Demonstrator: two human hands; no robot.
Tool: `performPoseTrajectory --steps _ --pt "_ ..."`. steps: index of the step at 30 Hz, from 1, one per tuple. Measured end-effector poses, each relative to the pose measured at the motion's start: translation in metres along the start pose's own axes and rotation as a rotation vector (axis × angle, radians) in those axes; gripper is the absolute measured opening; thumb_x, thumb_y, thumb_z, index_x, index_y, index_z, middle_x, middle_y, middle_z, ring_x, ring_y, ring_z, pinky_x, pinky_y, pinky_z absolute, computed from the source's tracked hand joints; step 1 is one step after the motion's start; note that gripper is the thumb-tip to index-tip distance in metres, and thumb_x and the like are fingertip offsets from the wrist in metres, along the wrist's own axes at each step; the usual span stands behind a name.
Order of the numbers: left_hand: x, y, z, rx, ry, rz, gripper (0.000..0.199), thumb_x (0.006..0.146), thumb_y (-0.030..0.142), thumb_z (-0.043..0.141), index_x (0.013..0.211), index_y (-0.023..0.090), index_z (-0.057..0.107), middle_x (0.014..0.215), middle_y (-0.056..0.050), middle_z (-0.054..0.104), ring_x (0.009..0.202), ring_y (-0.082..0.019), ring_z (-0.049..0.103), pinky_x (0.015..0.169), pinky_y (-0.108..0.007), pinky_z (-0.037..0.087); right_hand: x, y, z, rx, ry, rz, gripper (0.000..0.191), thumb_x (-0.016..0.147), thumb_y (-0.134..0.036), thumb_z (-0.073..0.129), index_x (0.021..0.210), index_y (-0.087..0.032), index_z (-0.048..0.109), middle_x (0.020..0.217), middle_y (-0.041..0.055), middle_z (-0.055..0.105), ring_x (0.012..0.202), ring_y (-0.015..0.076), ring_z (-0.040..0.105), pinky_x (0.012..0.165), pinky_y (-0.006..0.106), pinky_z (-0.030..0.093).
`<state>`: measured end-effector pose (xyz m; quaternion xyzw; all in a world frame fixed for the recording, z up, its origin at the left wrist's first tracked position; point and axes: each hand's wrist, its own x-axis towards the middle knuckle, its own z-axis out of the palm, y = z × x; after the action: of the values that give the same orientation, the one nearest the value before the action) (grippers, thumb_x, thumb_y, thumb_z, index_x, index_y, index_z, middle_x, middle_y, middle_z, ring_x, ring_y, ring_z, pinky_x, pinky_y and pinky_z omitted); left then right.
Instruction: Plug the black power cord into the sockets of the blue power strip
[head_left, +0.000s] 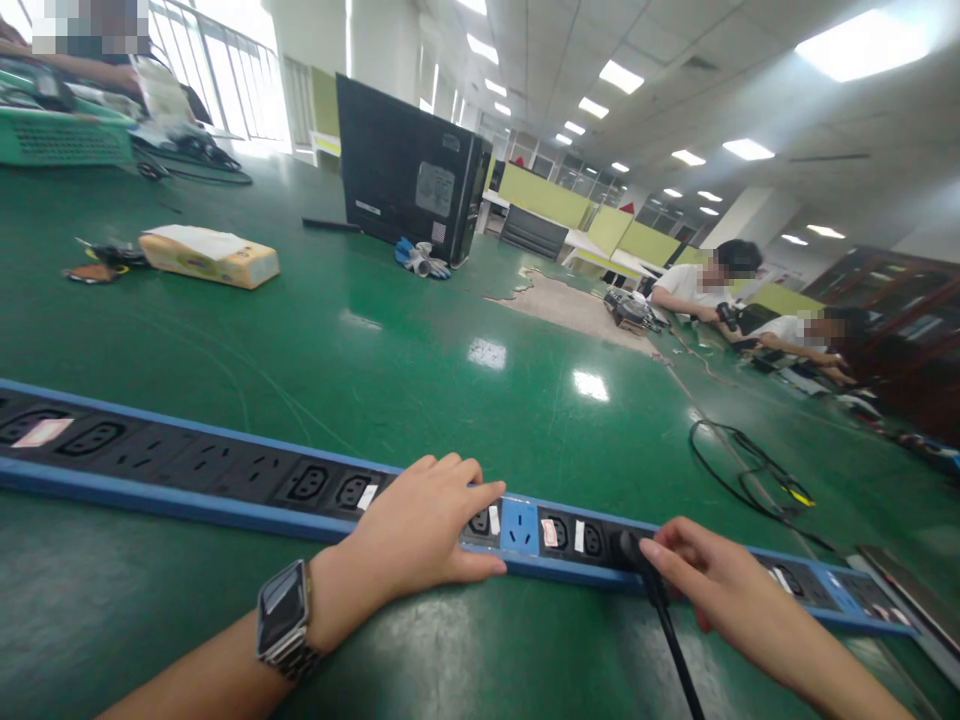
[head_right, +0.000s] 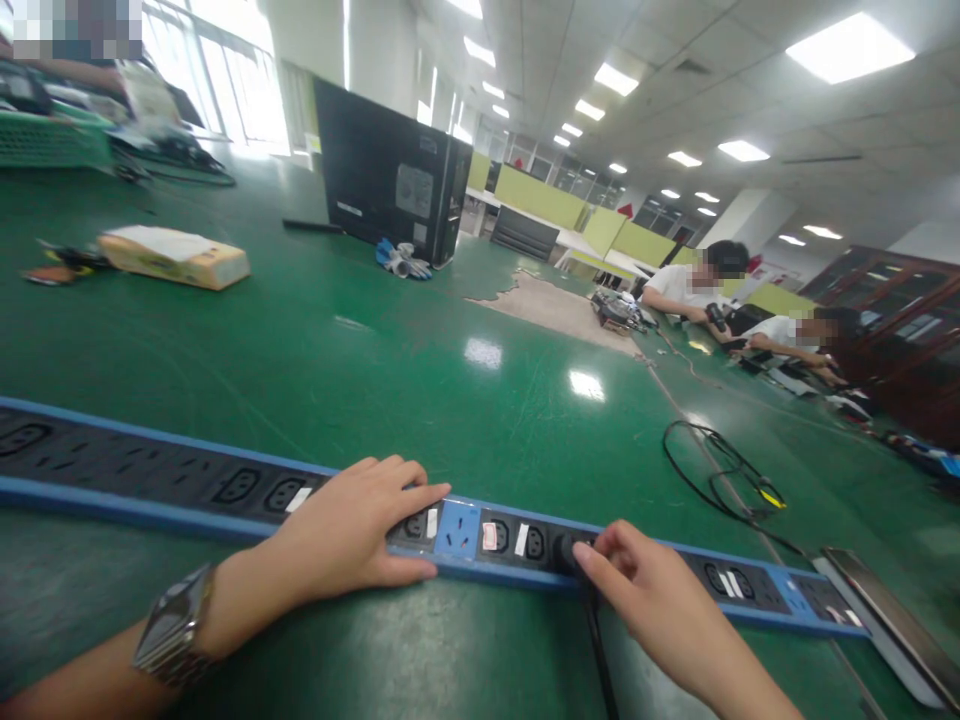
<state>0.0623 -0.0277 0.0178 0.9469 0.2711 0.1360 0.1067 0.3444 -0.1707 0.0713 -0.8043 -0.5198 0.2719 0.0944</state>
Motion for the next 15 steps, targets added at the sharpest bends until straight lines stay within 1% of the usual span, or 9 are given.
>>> performPoseTrajectory --steps 2,3,5,6,8,9,11,13,15 --pt "0.0 0.0 0.0 0.002 0.003 -0.003 0.063 0.073 0.061 0.067 0.125 0.028 0.055 0.105 -0.005 0.059 0.095 -0.026 0.056 0.079 -0.039 0.041 -0.005 0.009 0.007 0.195 -0.094 0.058 0.056 0.083 -0.072 0.039 0.072 -0.019 0.052 0.061 -0.0004 0.057 0.049 0.011 0.052 0.047 0.023 0.036" --pt "0.0 0.0 0.0 0.005 0.004 -0.004 0.063 0.073 0.061 0.067 0.125 0.028 0.055 0.105 -0.005 0.059 0.095 -0.026 0.055 0.079 -0.039 0.041 -0.007 0.012 0.012 0.312 -0.149 0.101 0.058 0.082 -0.074 0.04 0.071 -0.018 0.052 0.059 0.0 0.058 0.047 0.0107 0.052 0.045 0.022 0.035" --pt "-0.001 0.0 0.0 0.01 0.001 -0.005 0.062 0.073 0.062 0.066 0.124 0.029 0.055 0.104 -0.004 0.059 0.095 -0.026 0.055 0.079 -0.039 0.041 -0.009 0.016 0.023 0.579 -0.233 0.201 0.061 0.08 -0.075 0.042 0.075 -0.017 0.056 0.057 0.0012 0.06 0.045 0.0105 0.053 0.044 0.021 0.035" --pt "-0.001 0.0 0.0 0.011 -0.001 -0.004 0.062 0.073 0.062 0.066 0.124 0.029 0.055 0.104 -0.004 0.059 0.095 -0.026 0.055 0.079 -0.039 0.041 -0.009 0.016 0.028 0.717 -0.254 0.241 0.06 0.08 -0.074 0.044 0.079 -0.016 0.058 0.057 0.0016 0.061 0.046 0.0104 0.053 0.045 0.021 0.035" --pt "-0.002 0.0 0.0 0.011 -0.003 -0.005 0.063 0.073 0.062 0.066 0.124 0.028 0.055 0.105 -0.004 0.059 0.095 -0.026 0.055 0.079 -0.039 0.042 -0.01 0.015 0.037 0.946 -0.25 0.268 0.056 0.081 -0.07 0.05 0.083 -0.015 0.06 0.055 0.0005 0.06 0.045 0.0095 0.052 0.047 0.02 0.036" --pt "-0.002 0.0 0.0 0.009 -0.005 -0.005 0.063 0.073 0.063 0.066 0.124 0.028 0.055 0.105 -0.004 0.059 0.095 -0.026 0.056 0.078 -0.039 0.042 -0.01 0.015 0.041 1.02 -0.229 0.261 0.052 0.081 -0.067 0.053 0.082 -0.015 0.06 0.052 -0.0007 0.059 0.044 0.0092 0.051 0.047 0.02 0.036" --pt "-0.001 0.0 -0.001 0.004 -0.01 -0.005 0.063 0.072 0.063 0.066 0.124 0.028 0.055 0.104 -0.004 0.059 0.095 -0.026 0.056 0.078 -0.039 0.042 -0.01 0.016 0.048 1.1 -0.155 0.235 0.048 0.08 -0.063 0.058 0.081 -0.015 0.059 0.048 -0.0026 0.055 0.043 0.0087 0.049 0.046 0.02 0.034" --pt "0.0 0.0 -0.001 0.001 -0.011 -0.007 0.063 0.072 0.062 0.067 0.124 0.028 0.056 0.104 -0.004 0.059 0.094 -0.026 0.056 0.078 -0.039 0.042 -0.009 0.018 0.057 1.147 -0.091 0.216 0.047 0.079 -0.062 0.06 0.078 -0.015 0.059 0.046 -0.0034 0.052 0.041 0.0081 0.046 0.044 0.021 0.031" --pt "0.001 0.001 -0.001 0.003 -0.007 -0.012 0.064 0.071 0.062 0.067 0.124 0.028 0.056 0.104 -0.004 0.059 0.094 -0.026 0.056 0.078 -0.038 0.042 -0.008 0.021 0.065 1.228 -0.07 0.198 0.048 0.079 -0.063 0.06 0.076 -0.016 0.059 0.043 -0.004 0.049 0.038 0.0074 0.043 0.043 0.021 0.028"
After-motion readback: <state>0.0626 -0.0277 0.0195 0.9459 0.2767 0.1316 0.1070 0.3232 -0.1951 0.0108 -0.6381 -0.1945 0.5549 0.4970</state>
